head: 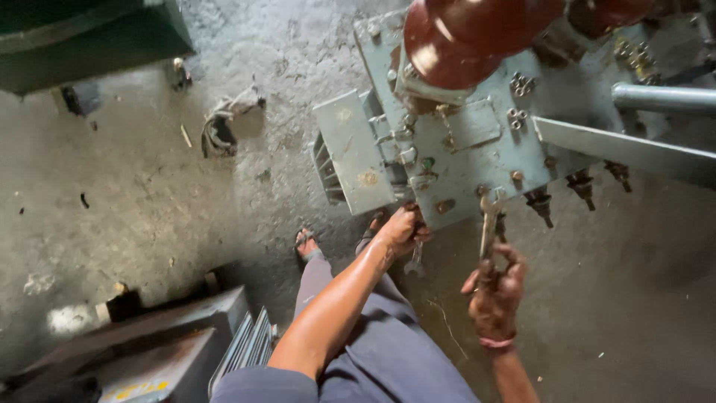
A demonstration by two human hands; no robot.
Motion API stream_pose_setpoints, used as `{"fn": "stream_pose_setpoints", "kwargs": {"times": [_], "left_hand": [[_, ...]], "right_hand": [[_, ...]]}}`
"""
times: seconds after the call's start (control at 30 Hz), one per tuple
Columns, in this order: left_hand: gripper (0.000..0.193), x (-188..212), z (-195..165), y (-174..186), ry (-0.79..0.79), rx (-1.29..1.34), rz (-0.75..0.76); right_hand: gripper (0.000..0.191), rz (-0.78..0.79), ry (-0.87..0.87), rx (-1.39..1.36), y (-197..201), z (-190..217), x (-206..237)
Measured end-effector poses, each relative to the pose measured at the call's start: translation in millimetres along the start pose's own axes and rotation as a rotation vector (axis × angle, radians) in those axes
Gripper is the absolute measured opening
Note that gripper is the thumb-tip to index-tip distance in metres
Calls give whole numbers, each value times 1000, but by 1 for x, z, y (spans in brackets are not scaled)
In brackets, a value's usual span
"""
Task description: The person uses two wrenches to tighten bolts on a large electrical insulator mounted on a metal frame. The person repeatedly repositions the wrenches and applies torque to secure the fasteners.
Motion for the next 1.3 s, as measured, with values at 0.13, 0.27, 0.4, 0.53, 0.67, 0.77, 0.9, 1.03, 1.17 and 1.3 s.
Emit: {"fn": "stream_pose_setpoints", "kwargs": {"times": [0.13, 0.27, 0.4, 0.53, 0.67, 0.77, 0.9, 1.03, 1.17, 1.3], "left_hand": [[12, 4, -3, -5, -22, 33, 76], [9, 9, -5, -3, -35, -13, 57], [7, 8, -6, -5, 4, 163, -111], [9, 9, -11, -20, -44, -138, 25], [10, 5, -5, -19, -12, -82, -72], [12, 0, 0, -8, -67, -251, -347], [12, -5, 7, -13, -46, 17, -266], [22, -2, 4, -26, 10, 63, -418], [25, 4, -3, -32, -28, -16, -253], [17, -5, -1, -15, -26, -29, -300]], "right_hand": [[35, 106, 377, 667, -25, -12, 7], [41, -64, -164, 195, -29, -26, 8], [59, 123, -426, 269, -35, -11, -10], [50, -19, 31, 457, -42, 37, -52], [35, -57, 640, 785, -89, 60, -108], [32, -56, 551, 910, -116, 43, -135], [33, 20, 483, 915, -129, 21, -146], [34, 10, 493, 940, -126, 16, -146], [36, 33, 501, 960, -125, 19, -146], [34, 21, 507, 931, -124, 18, -145]]}}
Point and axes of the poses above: each hand's wrist, its own x-axis away from the middle knuckle, its own y-axis out of the back of the hand, z = x × y, the point moved 3 cm from there along -x, towards the middle knuckle, and after that the axes turned 2 degrees about x, right-handed, at the moved point
